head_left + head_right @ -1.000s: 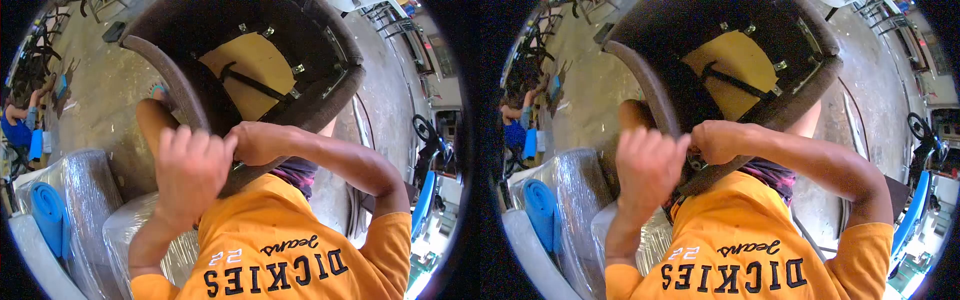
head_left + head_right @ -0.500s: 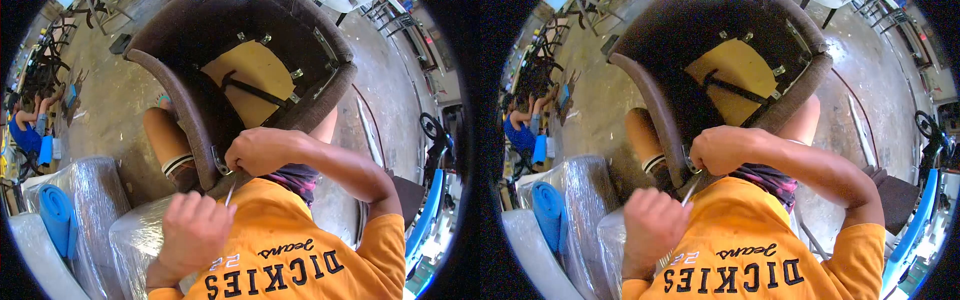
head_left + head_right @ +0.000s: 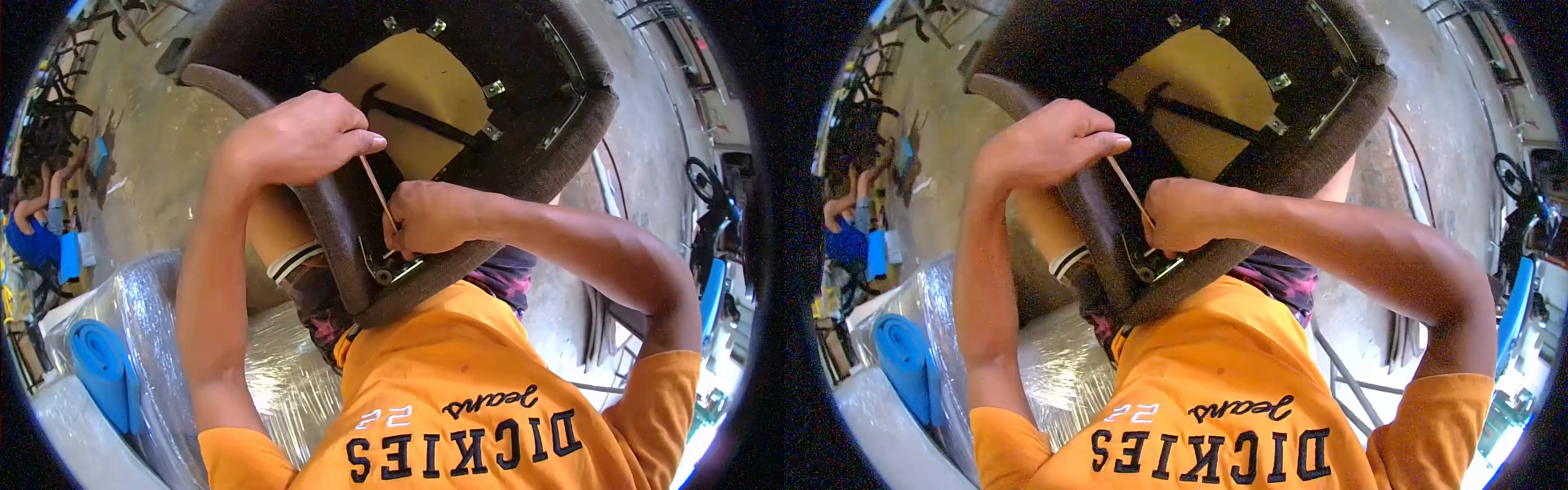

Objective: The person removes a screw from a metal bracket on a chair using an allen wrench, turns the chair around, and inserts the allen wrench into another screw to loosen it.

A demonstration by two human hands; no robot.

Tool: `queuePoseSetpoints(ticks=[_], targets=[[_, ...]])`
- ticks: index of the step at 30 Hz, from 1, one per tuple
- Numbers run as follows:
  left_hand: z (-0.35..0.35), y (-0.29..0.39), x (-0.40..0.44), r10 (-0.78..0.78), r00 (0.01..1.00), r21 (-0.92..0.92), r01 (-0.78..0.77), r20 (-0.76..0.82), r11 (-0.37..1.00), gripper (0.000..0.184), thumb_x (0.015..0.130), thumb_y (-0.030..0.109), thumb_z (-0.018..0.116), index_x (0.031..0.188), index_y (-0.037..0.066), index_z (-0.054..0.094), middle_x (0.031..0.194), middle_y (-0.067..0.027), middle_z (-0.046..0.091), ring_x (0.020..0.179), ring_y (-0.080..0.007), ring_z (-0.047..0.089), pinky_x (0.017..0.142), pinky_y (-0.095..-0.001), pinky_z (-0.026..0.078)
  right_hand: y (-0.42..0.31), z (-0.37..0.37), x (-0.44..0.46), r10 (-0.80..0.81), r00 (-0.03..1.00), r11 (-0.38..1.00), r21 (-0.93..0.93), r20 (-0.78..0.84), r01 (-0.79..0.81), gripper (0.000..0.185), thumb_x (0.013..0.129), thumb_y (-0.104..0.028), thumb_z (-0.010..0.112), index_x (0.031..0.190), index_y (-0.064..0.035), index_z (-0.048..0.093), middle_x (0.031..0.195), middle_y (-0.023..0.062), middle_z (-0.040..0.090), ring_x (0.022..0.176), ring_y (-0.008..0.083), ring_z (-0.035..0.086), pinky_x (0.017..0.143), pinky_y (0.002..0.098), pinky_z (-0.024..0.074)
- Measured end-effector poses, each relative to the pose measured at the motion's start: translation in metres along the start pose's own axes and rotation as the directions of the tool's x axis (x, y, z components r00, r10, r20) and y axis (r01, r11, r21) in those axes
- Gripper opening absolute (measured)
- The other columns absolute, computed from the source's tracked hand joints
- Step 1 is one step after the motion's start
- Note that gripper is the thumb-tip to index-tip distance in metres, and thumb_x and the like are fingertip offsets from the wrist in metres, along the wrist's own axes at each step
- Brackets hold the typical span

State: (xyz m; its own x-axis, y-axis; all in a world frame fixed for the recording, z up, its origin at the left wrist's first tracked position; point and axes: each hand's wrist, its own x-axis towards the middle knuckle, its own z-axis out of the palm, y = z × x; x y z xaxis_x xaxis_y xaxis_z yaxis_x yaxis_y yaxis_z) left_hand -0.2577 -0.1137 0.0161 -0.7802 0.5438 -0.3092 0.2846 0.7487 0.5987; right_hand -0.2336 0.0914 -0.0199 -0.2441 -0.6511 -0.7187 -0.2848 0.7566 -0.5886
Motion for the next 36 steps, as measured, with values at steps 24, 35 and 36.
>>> queuePoseSetpoints(ticks=[24, 35, 36], targets=[[0.041, -0.001, -0.021, 0.172, 0.907, 0.365, -0.022, -0.383, 0.931, 0.029, 0.101, 0.029, 0.054, 0.085, 0.006, 0.063, 0.082, -0.0151, 0.063, 0.087, -0.0374, 0.062, 0.077, -0.0489, 0.045, -0.011, 0.028, 0.018, 0.066, 0.981, 0.996, -0.051, -0.180, -0.077, 0.024, 0.082, -0.026, 0.071, 0.090, -0.0035, 0.075, 0.090, 0.0222, 0.071, 0.090, 0.0370, 0.069, 0.081, 0.0433, 0.0552], [0.060, -0.031, 0.003, 0.071, 0.949, 0.352, 0.044, -0.307, 0.935, 0.029, 0.101, 0.029, 0.055, 0.085, 0.006, 0.062, 0.080, -0.0157, 0.064, 0.083, -0.0373, 0.064, 0.070, -0.0499, 0.046, -0.003, 0.028, 0.023, 0.151, 0.978, 0.971, -0.164, -0.143, -0.174, 0.029, 0.082, -0.027, 0.070, 0.090, 0.0004, 0.075, 0.095, 0.0259, 0.071, 0.096, 0.0398, 0.069, 0.086, 0.0438, 0.0555], [0.062, -0.031, 0.004, 0.083, 0.944, 0.379, 0.047, -0.320, 0.924, 0.028, 0.101, 0.029, 0.056, 0.084, 0.007, 0.062, 0.079, -0.0153, 0.064, 0.082, -0.0369, 0.064, 0.070, -0.0496, 0.045, -0.002, 0.028, 0.023, 0.155, 0.978, 0.970, -0.165, -0.138, -0.177, 0.029, 0.082, -0.027, 0.070, 0.090, 0.0004, 0.075, 0.095, 0.0259, 0.071, 0.096, 0.0398, 0.069, 0.086, 0.0438, 0.0555]])
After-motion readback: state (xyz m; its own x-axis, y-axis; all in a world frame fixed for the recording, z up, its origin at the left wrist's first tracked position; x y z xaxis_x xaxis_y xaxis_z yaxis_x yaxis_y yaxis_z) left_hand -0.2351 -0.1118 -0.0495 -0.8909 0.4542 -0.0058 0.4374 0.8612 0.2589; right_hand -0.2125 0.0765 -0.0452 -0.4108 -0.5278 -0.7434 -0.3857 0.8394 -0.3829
